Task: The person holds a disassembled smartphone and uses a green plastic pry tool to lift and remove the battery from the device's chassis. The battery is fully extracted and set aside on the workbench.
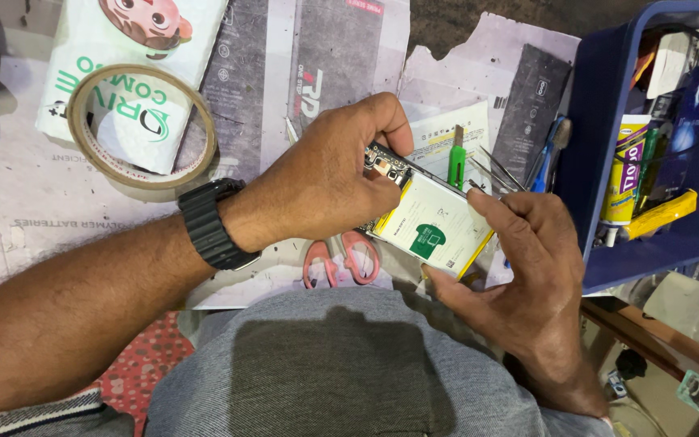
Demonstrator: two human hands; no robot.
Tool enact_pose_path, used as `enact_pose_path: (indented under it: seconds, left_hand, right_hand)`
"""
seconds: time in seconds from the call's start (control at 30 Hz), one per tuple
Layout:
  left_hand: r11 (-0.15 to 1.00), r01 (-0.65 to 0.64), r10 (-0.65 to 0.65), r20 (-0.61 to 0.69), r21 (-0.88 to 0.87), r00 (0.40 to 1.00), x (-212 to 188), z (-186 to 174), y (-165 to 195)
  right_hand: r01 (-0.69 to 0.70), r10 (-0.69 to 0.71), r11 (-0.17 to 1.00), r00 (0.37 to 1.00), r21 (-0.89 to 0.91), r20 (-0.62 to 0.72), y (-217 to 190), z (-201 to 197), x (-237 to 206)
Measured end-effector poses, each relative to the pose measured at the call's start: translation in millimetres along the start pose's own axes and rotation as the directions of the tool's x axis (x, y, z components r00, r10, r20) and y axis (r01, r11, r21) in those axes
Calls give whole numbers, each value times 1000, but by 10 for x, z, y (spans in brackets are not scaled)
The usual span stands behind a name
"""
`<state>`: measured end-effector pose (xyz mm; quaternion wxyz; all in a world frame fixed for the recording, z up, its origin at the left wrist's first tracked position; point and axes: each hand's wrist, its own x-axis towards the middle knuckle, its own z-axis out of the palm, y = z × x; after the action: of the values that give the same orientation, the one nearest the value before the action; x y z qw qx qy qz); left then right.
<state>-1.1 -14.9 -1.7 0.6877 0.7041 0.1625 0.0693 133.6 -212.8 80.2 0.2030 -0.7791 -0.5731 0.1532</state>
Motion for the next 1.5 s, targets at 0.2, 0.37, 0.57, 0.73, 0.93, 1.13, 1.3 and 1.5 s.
enact_pose_path:
  seconds: [0.2, 0.37, 0.57, 0.73, 0.93, 1.13, 1.3, 1.5]
  left_hand:
    - [1000, 18, -18, 7, -13, 1000, 4, -6, 20]
    - [998, 52, -52, 4, -44, 999, 8, 4, 28]
    - [998, 46, -46, 10, -39, 999, 4, -2, 15]
    - [999, 48, -48, 7, -24, 999, 3, 1, 10]
    - [999, 43, -44, -4, -28, 999, 0, 0, 11]
    - [999, 25, -26, -24, -21, 999, -8, 11, 1]
    - [1000, -9, 10, -38, 17, 999, -6, 16, -3]
    - [999, 31, -31, -26, 8, 999, -11, 6, 18]
  right_hand:
    - [17, -17, 1000, 1000, -14, -2, 4, -3, 11]
    - [14, -14, 1000, 1000, -11, 5, 5, -20, 1]
    - [31, -31, 999, 999, -22, 11, 9, -14, -1]
    - [25, -25, 1000, 1000, -19, 12, -7, -19, -4]
    - [14, -13, 999, 1000, -32, 13, -28, -21, -2]
    - [13, -13, 999, 1000, -38, 4, -40, -14, -16]
    - [15, -15, 999, 1000, -40, 0, -44, -12, -22]
    - [11, -10, 999, 1000, -41, 10, -41, 2, -17]
